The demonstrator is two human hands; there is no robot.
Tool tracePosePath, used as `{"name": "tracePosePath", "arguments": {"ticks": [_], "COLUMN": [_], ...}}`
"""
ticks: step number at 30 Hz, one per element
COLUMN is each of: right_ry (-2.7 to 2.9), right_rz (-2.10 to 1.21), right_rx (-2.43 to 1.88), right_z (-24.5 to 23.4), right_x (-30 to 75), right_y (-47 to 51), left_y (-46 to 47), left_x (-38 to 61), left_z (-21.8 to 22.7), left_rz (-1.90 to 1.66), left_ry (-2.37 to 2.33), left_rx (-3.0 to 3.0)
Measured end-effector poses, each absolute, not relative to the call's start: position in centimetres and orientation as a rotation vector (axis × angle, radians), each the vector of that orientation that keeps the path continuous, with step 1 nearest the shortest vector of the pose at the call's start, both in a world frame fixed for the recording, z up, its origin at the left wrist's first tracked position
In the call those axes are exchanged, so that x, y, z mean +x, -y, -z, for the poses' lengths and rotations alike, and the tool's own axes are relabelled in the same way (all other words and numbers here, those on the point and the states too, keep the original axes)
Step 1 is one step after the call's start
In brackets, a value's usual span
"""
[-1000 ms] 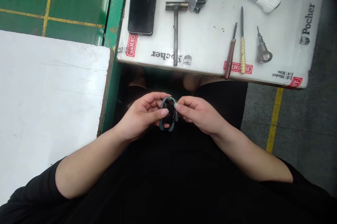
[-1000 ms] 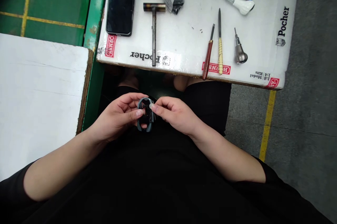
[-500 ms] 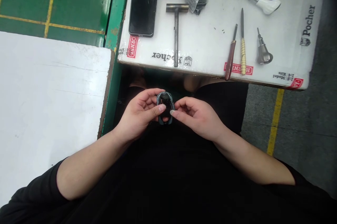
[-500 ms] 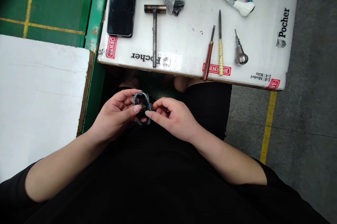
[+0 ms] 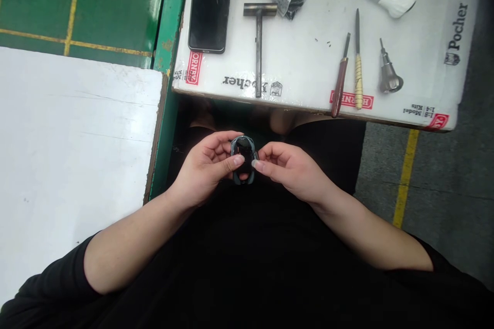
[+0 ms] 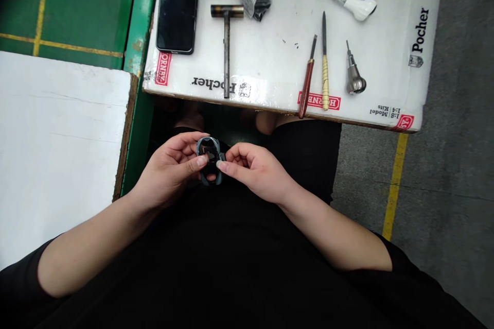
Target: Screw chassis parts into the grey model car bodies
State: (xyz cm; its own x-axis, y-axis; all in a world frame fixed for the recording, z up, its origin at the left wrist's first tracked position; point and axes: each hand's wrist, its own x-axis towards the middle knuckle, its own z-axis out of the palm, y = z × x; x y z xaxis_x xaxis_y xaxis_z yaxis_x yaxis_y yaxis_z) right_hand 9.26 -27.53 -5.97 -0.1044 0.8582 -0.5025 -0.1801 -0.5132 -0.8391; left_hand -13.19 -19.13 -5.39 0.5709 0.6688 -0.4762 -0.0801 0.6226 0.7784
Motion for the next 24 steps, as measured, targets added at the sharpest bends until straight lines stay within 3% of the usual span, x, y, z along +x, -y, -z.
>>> {"name": "tracePosePath", "arguments": {"ticks": [24], "right_ry": [0.644], "right_rz": [-1.793], "right_rx": [-1.280], "right_z": [6.02], "right_x": [9.07], "right_y": [27.38], "left_y": [19.35], "left_x": [-12.99], "left_z": [5.14], "left_rz": [-0.545], "left_ry": [-0.826], "left_rx": [0.823]}}
